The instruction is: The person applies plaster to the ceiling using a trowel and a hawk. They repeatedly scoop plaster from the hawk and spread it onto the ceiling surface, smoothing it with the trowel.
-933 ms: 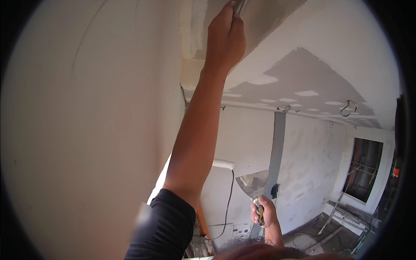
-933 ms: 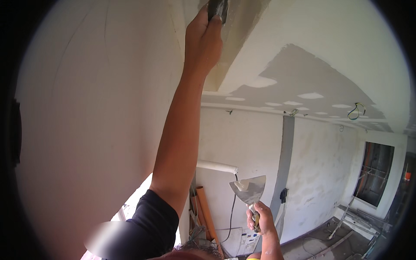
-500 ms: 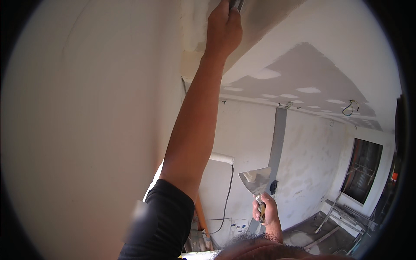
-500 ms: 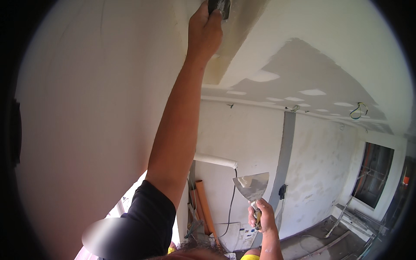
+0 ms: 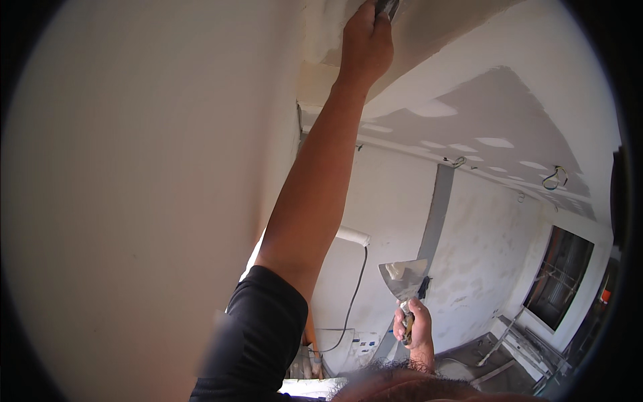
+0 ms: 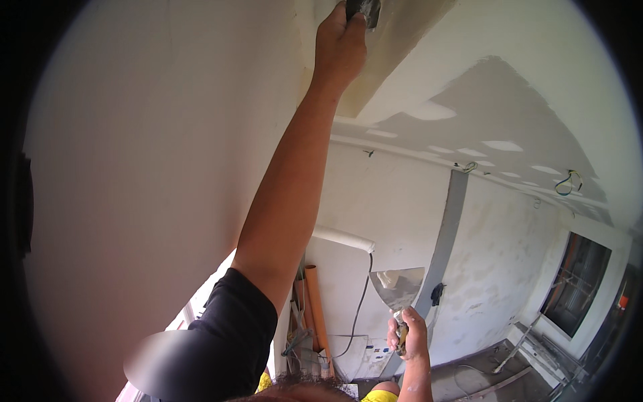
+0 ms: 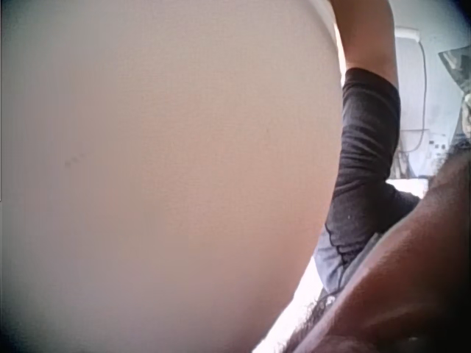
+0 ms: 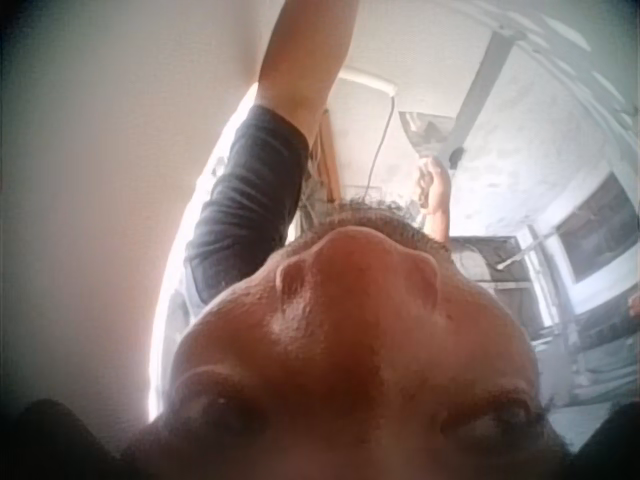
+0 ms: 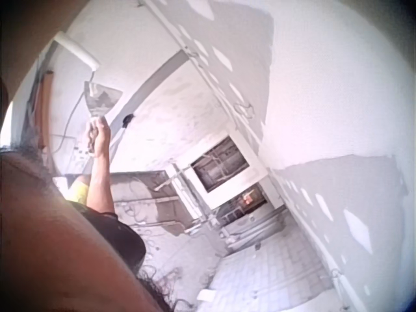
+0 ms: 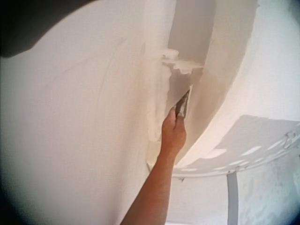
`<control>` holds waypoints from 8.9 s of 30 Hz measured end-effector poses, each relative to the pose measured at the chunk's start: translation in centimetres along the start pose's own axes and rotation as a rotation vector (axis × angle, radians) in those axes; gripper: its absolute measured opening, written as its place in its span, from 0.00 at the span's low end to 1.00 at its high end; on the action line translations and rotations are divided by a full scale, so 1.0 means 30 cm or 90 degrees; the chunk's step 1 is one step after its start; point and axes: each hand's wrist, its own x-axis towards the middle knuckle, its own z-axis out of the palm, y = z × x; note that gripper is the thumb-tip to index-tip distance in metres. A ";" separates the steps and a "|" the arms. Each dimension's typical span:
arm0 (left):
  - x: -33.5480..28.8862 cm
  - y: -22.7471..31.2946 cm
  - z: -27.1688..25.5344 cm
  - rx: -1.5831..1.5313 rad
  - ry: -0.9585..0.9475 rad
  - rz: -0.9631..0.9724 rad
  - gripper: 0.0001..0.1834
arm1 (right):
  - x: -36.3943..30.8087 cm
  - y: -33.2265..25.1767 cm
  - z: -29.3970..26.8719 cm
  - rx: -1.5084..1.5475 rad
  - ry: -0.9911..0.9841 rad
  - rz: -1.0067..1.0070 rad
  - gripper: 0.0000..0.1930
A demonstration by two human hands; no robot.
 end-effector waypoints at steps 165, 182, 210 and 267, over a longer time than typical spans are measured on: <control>-0.231 0.257 0.129 -0.106 -0.033 0.152 0.27 | -0.013 0.007 0.003 0.014 -0.005 0.028 0.16; -0.207 0.100 0.022 0.004 0.077 -0.060 0.21 | -0.015 0.025 -0.009 0.032 0.023 0.042 0.16; 0.071 -0.136 0.111 0.058 -0.051 -0.012 0.23 | -0.021 0.038 -0.038 0.041 0.036 0.041 0.16; -1.183 0.423 -0.303 -0.570 0.130 -0.742 0.18 | -0.028 -0.104 0.140 -0.118 -0.074 -0.057 0.18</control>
